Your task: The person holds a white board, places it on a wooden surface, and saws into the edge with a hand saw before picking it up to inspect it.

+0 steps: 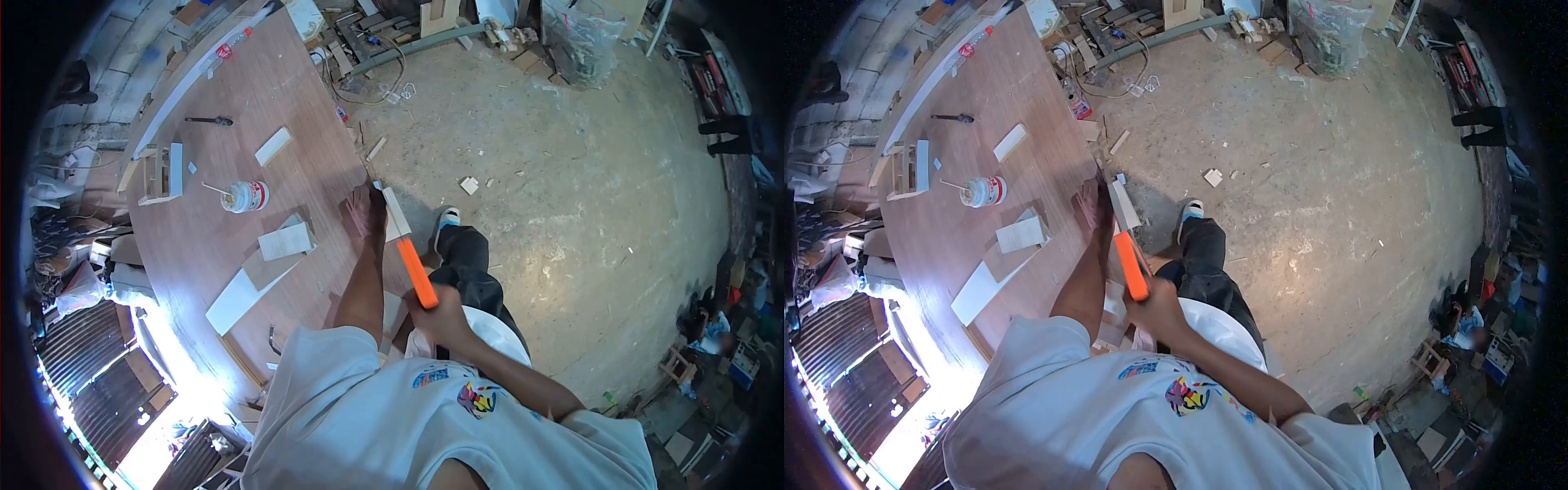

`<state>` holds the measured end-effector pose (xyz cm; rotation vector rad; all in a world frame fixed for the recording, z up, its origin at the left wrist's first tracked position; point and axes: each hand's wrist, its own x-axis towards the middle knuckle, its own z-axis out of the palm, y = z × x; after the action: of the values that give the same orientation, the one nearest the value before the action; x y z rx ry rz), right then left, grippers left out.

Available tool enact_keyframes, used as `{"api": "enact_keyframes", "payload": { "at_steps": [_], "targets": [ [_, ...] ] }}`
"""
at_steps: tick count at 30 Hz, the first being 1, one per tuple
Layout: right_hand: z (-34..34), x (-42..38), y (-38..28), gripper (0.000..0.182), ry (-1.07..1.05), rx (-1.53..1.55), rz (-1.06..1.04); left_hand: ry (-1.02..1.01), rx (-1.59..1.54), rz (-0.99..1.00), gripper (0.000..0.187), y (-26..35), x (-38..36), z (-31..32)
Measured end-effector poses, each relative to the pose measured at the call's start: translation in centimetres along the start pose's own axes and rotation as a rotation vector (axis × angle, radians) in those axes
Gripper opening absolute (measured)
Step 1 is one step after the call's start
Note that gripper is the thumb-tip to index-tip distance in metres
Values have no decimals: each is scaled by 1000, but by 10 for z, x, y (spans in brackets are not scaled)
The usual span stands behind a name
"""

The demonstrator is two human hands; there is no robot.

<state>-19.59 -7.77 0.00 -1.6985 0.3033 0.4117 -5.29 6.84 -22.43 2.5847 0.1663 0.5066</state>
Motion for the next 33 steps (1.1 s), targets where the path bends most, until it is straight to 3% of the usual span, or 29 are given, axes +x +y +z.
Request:
{"api": "enact_keyframes", "payload": {
  "at_steps": [4,6,12,15,16,20,23,26,28,31,32,33],
  "targets": [
    [24,92,15,17,-13,-128,-25,13,18,-29,8,-17,-1,13],
    [33,105,7,25,93,-152,-100,8,32,-35,8,-24,0,12],
    [-14,-27,-15,17,-45,8,1,26,-1,-69,7,-3,-1,4],
    [-5,-18,-3,16,3,62,-78,2,-16,-73,7,-2,0,0],
    [-2,1,-1,17,-68,-139,0,-34,-7,-94,8,-6,-1,6],
    [26,106,23,23,34,-119,-111,5,-16,-71,8,-4,4,3],
    [39,101,26,24,102,-255,-93,8,-24,-50,9,-5,-2,-6],
    [4,25,-13,17,-40,-149,-2,37,-56,-44,9,4,1,-2],
    [-5,-21,7,12,-39,-18,-39,58,-64,-40,9,3,3,-3],
    [-3,-14,11,14,15,-7,-72,-32,-75,-39,11,-4,-1,1],
    [-3,7,5,12,-66,-77,69,-31,-76,-39,11,-3,-1,1],
    [5,37,15,15,-13,-120,2,-24,-72,-39,11,-3,-1,1]
  ]
}}
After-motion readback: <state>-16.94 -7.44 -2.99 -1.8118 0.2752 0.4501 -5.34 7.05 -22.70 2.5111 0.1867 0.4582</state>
